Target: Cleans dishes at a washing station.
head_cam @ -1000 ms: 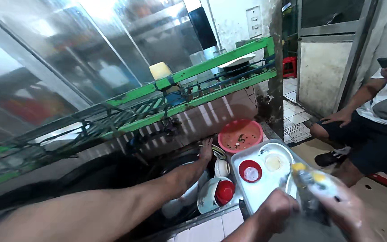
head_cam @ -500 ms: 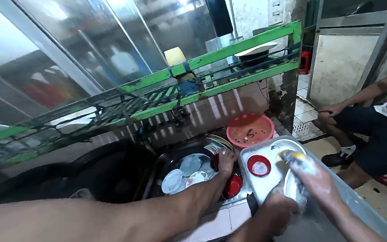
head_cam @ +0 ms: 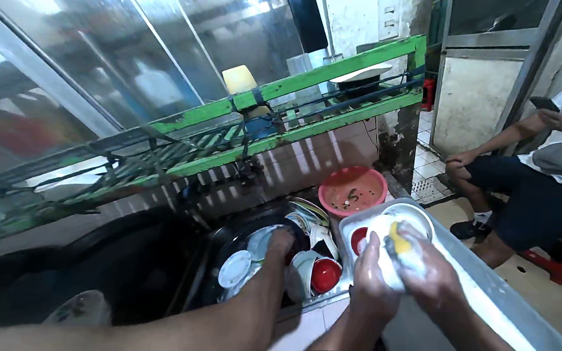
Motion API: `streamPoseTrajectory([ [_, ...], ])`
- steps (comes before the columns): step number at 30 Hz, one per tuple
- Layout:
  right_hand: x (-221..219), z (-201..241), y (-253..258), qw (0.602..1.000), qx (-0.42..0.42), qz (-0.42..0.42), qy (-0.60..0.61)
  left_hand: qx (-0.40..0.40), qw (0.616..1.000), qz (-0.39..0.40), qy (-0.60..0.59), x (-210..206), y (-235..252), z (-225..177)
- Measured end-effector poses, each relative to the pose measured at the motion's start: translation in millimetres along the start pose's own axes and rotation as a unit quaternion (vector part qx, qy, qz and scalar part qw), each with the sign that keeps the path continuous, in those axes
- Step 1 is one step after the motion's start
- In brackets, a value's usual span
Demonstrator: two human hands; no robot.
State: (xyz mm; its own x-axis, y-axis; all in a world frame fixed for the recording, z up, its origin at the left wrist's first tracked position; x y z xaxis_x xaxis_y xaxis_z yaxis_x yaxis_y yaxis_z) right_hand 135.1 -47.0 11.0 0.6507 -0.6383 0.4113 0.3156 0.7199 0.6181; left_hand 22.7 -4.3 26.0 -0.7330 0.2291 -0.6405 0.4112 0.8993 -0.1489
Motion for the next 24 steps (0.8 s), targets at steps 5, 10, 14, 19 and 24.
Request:
streamPoseTrajectory([
  [5,10.0,-21.1,35.7,0.932,-0.312,0.023,0.185,-0.051,0.97,0.034,0.234,-2.7,-20.5,-0.9],
  [10,41.0,-1.6,57.4,0.869,-0.324,-0.119,0.355,0.003,0.979,-0.111,0.173,14.8,7.4,-6.3],
  [14,52.1,-6.9,53.7,0.847,-0.343,-0.003,0.405,0.185,0.979,-0.083,-0.01,9.2,18.5,-15.6],
  [19,24.0,-38.6,35.3,0.911,-0.359,0.202,0.02,0.103,0.984,-0.147,-0.023,3.1,17.5,0.0],
  [24,-3.9,1.3,-14.9,0.994,0.083,0.067,-0.03,0.033,0.984,-0.113,0.135,8.7,25.0,-7.3],
])
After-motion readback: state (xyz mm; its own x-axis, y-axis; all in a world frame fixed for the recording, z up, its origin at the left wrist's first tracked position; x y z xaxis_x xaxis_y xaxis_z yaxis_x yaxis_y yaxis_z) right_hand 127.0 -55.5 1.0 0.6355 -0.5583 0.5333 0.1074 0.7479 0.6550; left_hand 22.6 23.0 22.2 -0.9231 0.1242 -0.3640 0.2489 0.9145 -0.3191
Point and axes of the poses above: each hand's wrist, its own y-axis towards the middle knuckle, its own x-axis out of the back of the hand, z = x × y, the point moved 3 cm from there along y, towards the middle knuckle, and after that the axes turned 1 degree about y, right-handed, at the moved point
